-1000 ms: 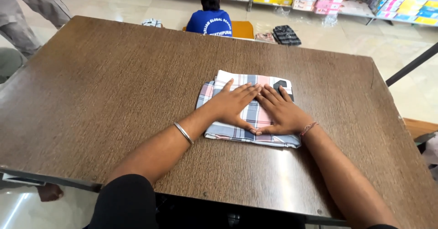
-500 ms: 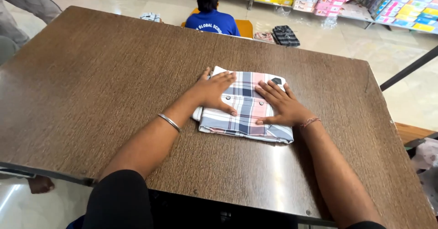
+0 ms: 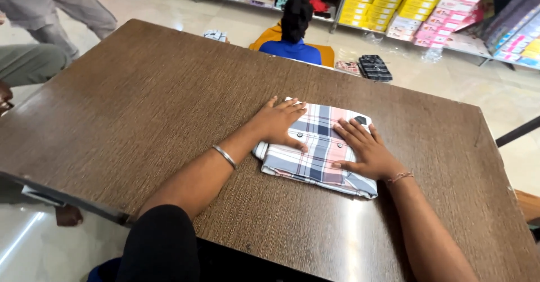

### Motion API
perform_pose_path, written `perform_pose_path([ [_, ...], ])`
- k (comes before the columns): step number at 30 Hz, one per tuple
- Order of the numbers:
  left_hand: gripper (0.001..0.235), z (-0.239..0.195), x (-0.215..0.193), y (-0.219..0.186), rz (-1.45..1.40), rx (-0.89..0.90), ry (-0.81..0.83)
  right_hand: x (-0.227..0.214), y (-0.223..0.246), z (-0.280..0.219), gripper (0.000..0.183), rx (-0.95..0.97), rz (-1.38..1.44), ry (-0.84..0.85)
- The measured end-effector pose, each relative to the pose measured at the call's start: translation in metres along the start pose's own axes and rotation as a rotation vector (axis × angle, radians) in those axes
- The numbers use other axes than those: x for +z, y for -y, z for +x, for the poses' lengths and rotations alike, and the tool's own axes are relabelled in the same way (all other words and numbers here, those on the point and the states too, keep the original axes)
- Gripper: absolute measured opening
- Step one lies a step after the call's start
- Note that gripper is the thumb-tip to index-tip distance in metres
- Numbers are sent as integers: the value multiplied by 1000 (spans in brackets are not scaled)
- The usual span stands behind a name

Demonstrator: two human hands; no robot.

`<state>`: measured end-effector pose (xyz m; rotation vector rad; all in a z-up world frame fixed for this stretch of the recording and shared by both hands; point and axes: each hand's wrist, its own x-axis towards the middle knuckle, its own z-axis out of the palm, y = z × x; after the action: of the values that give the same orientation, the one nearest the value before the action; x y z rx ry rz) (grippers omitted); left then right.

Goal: The person folds a plaid shirt on a table. They smooth the shirt, fold the sleeves inward, fold the bottom up, and then fold the shirt in half to create a neat stack.

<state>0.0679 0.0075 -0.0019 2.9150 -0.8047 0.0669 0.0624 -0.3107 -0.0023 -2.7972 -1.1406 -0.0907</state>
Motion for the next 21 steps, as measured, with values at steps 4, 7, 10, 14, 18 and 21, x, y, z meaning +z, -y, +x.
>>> perform_pose_path([
  [4,115,1,6,-1,-48,-65,-9,-5,3,-6,90,-47,61,-19],
  [7,107,-4,2,1,-47,-89,-35,1,-3,-2,73,-9,146,-64],
  [10,108,-3,6,-1,-15,-127,-68,2,-4,-5,63,6,149,-185],
  [14,108,-1,10,5,-63,-121,-65,-3,7,-5,61,175,247,-257],
  [18,107,5,21,12,-151,-110,-108,14,-7,-12,57,302,-11,-407],
  [21,102,9,29,15,-206,-159,-151,-2,9,-16,58,523,28,-372],
])
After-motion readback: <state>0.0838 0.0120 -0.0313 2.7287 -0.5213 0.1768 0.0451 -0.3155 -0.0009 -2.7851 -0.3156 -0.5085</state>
